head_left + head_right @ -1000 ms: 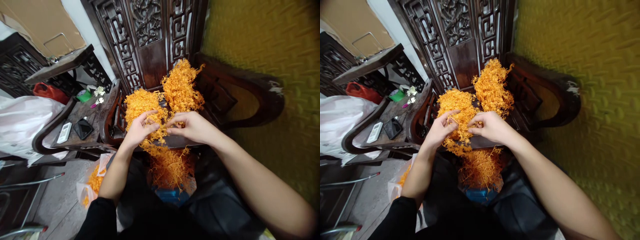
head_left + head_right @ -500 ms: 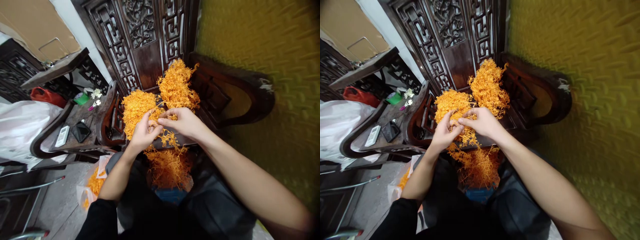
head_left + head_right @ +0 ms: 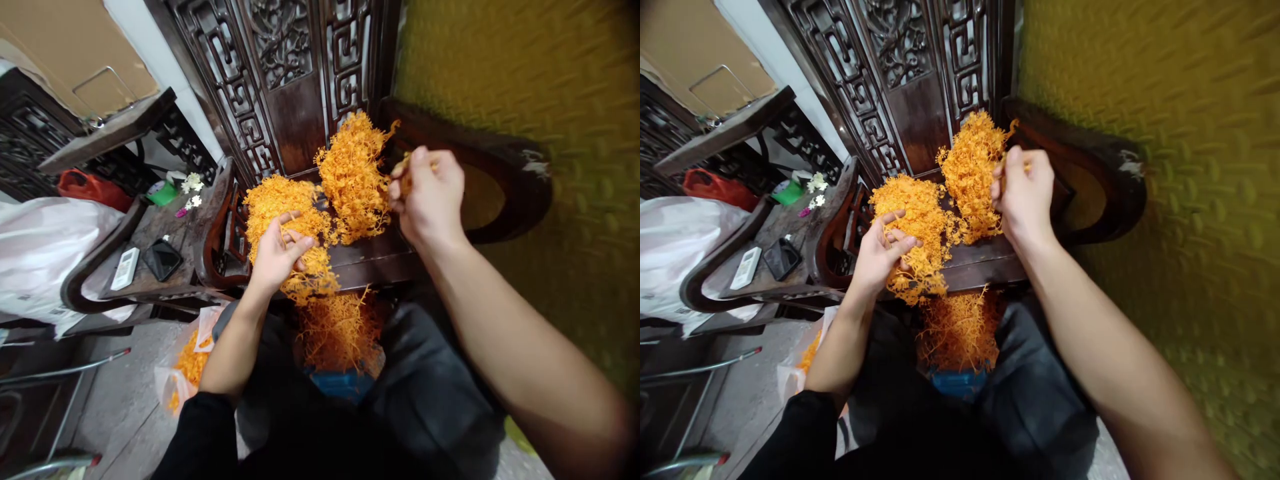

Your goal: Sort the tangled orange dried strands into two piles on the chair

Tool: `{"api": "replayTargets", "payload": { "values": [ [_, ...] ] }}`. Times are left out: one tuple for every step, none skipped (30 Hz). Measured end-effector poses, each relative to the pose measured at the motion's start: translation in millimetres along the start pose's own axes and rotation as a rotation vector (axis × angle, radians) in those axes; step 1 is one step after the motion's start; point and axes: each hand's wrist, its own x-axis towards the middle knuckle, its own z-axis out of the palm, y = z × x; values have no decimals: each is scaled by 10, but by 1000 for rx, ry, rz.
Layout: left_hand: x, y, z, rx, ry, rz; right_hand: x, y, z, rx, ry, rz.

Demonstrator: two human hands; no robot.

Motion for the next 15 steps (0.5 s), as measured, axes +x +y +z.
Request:
{"api": "replayTargets", "payload": {
  "values": [
    [22,-11,-26,-23,35,17,-1,-16,-23,101,-13,98],
    [49,-32,-53,-42,66,41,-34,-52,-26,206,-53,201],
    [78,-59,-80,-59,94,67,-94,-101,-11,289,-126,287],
    [107,-87,-104,-74,115,89,-167,-155,14,326,-216,336],
    [131,-113,-127,-87,125,102,-243,-206,41,341,-293,360],
    [148,-133,-145,-94,128,107,-311,-249,62,341,-342,362],
    [158,-145,-159,-93,125,105,-366,-282,73,325,-360,343],
    [160,-149,-169,-84,120,100,-404,-305,71,285,-358,300],
    [156,-145,-172,-74,116,96,-427,-320,58,220,-340,230],
    [148,-137,-170,-63,116,93,-439,-333,38,133,-315,136],
    [137,-127,-163,-53,120,90,-446,-347,17,31,-290,28],
    [125,-117,-151,-45,126,87,-453,-364,1,-71,-276,-82],
    [114,-109,-134,-40,133,84,-464,-385,-4,-161,-281,-186],
    [103,-103,-114,-36,141,81,-482,-409,3,-240,-305,-272],
    [92,-100,-91,-29,152,80,-507,-433,25,-318,-339,-337]
  ]
}}
